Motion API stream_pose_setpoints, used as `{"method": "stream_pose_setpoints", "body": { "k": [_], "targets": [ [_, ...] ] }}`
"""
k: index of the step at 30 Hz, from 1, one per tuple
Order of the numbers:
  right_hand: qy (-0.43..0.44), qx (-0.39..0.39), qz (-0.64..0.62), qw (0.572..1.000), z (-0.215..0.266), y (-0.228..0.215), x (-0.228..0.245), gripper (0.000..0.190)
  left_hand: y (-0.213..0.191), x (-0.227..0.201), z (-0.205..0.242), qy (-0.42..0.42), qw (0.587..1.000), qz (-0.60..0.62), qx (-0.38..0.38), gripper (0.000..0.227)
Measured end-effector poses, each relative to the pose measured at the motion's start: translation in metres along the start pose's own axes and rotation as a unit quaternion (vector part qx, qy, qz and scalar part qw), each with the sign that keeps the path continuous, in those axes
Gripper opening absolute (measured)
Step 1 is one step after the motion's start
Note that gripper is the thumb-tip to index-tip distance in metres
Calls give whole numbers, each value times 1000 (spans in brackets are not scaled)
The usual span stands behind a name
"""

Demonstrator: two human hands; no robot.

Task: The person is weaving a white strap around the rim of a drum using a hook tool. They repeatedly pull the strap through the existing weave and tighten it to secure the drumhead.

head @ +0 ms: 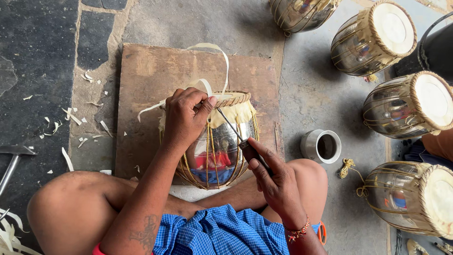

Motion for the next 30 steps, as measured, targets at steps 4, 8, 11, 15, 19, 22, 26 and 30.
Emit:
{"method": "stream_pose_setpoints", "body": {
  "k": [4, 8, 11, 15, 19, 22, 26, 30],
  "targets": [
    [4, 12, -54, 998, -1, 2, -12, 48, 1, -1, 1, -6, 1000, 2, -4, 26],
    [18, 21, -92, 995, -2, 0, -21, 49, 1, -2, 1, 0, 1000, -6, -7, 27],
    [34, 19, -118, 992, -2, 1, -24, 49, 1, -2, 0, -7, 1000, -1, 3, 28],
    [4, -7, -117, 993, -5, 16, -30, 51, 3, -3, 0, 10, 1000, -17, -2, 26],
    [-6, 20, -336, 942, -14, 30, -38, 51, 3, -3, -4, 9, 1000, -17, 9, 28],
    [60, 58, -517, 852, -17, 35, -42, 51, 2, -2, -4, 3, 1000, -10, 18, 27],
    [33, 12, -367, 929, -16, 31, -34, 53, 7, -4, -3, 9, 1000, -17, 2, 24],
    [79, 104, -576, 807, -16, 43, -22, 54, 3, -3, -1, 5, 1000, -27, -11, 21]
  ]
}}
Point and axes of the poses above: each hand's wrist, its own z-axis away from the middle knuckle, its own y-axis out of the palm, x = y × z, the point moved 2 cm from there along -z, towards the middle knuckle, and after that the axes turned 9 degrees about x, right-handed, at the moved point
